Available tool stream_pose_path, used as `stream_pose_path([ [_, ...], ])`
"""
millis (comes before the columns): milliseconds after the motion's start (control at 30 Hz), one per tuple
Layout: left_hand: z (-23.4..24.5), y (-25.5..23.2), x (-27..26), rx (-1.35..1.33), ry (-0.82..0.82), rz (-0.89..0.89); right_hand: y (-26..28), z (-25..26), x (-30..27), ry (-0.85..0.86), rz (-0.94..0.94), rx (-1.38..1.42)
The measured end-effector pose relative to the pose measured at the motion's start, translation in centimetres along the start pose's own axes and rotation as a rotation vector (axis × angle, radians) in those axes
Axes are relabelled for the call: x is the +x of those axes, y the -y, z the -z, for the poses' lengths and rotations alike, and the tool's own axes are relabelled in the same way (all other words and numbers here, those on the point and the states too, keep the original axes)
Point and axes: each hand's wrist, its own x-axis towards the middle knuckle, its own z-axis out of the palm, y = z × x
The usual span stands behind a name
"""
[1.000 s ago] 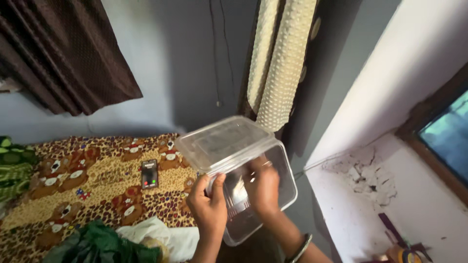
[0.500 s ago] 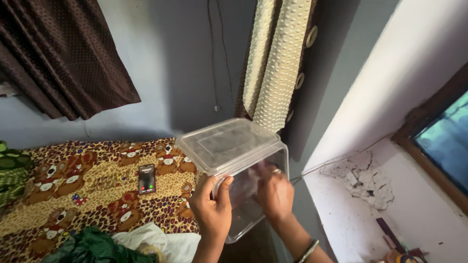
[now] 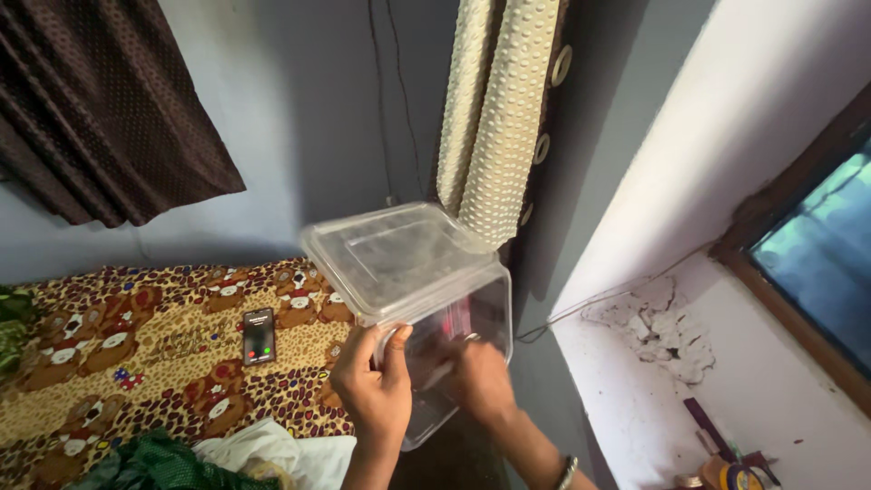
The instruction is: The person organizes various cosmetic items and personal accessories by placing them into a clear plastic container.
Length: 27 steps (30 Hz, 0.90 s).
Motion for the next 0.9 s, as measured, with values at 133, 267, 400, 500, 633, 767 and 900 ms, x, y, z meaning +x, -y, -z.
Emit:
stream_pose_path([
  [133, 0.2, 0.8, -0.1, -0.026, 0.004, 0.059, 0.9, 0.7, 0.8, -0.191, -0.142, 0.227],
  [267, -0.4, 0.5, -0.1, 0.003, 0.004, 0.094, 1.9, 2.3, 1.9, -0.396, -0.038, 0.251],
  [400, -1.1, -0.1, -0.1, 0.010, 0.039, -0.012, 2.8, -0.7, -0.3, 0.031, -0.002, 0.359],
  [500, -0.9, -0.2, 0.2, 0.064, 0.062, 0.078, 1.6, -1.0, -0.7, 0.384, 0.020, -0.129],
  [633, -0.5, 0.0, 0.0, 0.012, 0.035, 0.101, -0.1, 1.9, 0.0, -0.297, 0.090, -0.091],
  [767, -0.8, -0.3, -0.1, 0.013, 0.024, 0.000, 0.1, 3.3, 0.5, -0.292, -0.108, -0.159],
  [900, -1.2, -0.4, -0.2, 0.007, 0.041, -0.035, -0.1, 2.1, -0.8, 0.103, -0.203, -0.008],
])
